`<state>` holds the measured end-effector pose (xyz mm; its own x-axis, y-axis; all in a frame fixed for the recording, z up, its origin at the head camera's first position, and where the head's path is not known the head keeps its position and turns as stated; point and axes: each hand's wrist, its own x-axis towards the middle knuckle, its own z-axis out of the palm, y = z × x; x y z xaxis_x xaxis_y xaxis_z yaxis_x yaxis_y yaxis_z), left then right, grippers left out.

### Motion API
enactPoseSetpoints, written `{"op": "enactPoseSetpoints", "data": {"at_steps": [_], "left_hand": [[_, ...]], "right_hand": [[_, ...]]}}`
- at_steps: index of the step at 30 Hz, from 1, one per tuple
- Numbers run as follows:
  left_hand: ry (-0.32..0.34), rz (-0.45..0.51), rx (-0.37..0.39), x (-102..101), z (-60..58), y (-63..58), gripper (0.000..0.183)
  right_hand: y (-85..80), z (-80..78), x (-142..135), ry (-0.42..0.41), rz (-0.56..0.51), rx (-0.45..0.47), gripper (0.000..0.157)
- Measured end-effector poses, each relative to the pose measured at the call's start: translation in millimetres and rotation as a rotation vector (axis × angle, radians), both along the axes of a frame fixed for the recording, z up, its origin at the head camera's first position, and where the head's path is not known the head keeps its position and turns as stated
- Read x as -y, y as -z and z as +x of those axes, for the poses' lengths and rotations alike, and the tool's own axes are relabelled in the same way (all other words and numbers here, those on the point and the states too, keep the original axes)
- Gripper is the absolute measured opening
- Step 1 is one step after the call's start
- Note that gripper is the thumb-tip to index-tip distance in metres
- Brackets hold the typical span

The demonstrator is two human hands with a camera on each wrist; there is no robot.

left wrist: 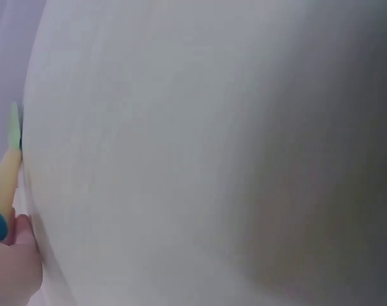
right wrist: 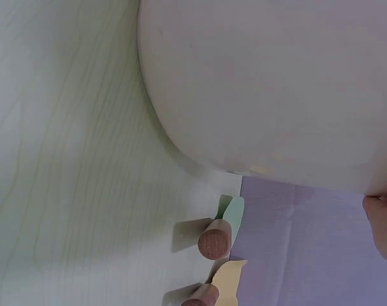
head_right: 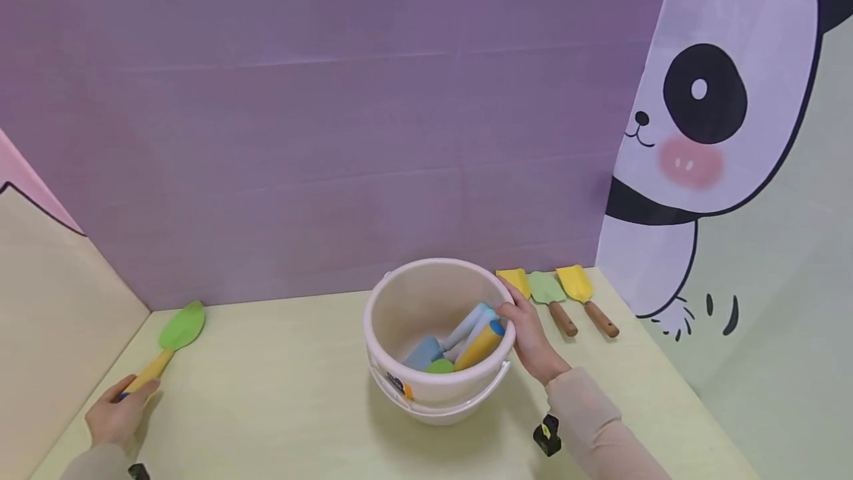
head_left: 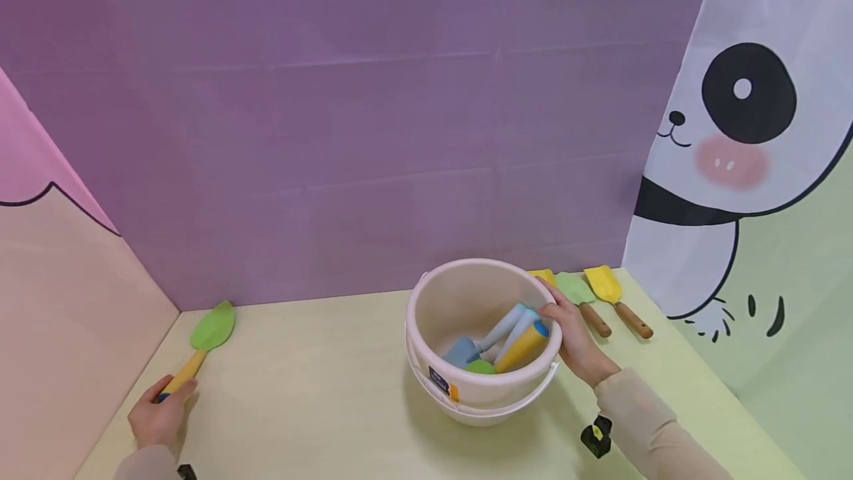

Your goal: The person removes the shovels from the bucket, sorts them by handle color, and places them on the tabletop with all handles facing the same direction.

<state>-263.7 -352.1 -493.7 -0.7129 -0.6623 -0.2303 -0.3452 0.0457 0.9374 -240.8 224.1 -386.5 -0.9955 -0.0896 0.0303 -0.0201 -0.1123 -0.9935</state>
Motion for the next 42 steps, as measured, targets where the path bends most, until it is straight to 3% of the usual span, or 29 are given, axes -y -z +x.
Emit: {"op": "enactPoseSetpoints", "data": {"at_steps": [4,7,10,11,16,17,18,23,25,28,31,36,42], "left_hand": [[0.027,0.019,-0.049,6,11.2,-8.2,0.066],[0.057,-0.046,-0.064,11,20.4,-19.4,0.061],[0.099,-0.180,-0.021,13,23.4,-34.8,0.062],[0.124,-0.203,-0.011,21,17.7,-30.1,0.067],[0.274,-0.198,0.006,11,20.5,-57.5,0.074],[0.300,-0.193,-0.017,7,22.8,-62.0,0.074],[0.327,-0.187,-0.043,-6,30.6,-76.8,0.072],[0.458,-0.111,-0.269,-30,38.0,-90.2,0.036],[0.521,-0.131,-0.287,-41,41.6,-96.8,0.028],[0.609,-0.253,-0.261,-60,48.3,-109.1,0.036],[0.668,-0.355,-0.298,-78,54.4,-121.2,0.047],[0.757,-0.450,-0.431,-107,63.6,-137.4,0.042],[0.846,-0.542,-0.469,-142,72.0,-152.9,0.034]], "right_hand": [[-1.7,-0.1,0,-0.004,-0.011,-0.002,0.063],[-2.3,-0.3,0,-0.008,-0.024,-0.002,0.062],[-2.5,-0.1,-1,-0.007,-0.028,0.002,0.062],[-2.8,0.3,-1,-0.006,-0.027,0.002,0.062],[-0.9,1.8,-2,-0.015,-0.023,0.002,0.064],[-0.6,2.0,-2,-0.014,-0.021,0.000,0.064],[-0.5,2.2,-2,-0.014,-0.019,-0.003,0.064],[-1.5,2.5,-2,-0.004,-0.013,-0.011,0.063],[-2.1,2.4,-2,-0.004,-0.010,-0.011,0.063],[-2.7,2.1,-1,-0.008,-0.012,-0.005,0.063],[-2.9,1.8,0,-0.005,-0.009,-0.003,0.063],[-2.3,1.5,0,-0.005,-0.015,-0.004,0.062],[-3.8,1.4,1,0.000,-0.013,-0.003,0.061]]}}
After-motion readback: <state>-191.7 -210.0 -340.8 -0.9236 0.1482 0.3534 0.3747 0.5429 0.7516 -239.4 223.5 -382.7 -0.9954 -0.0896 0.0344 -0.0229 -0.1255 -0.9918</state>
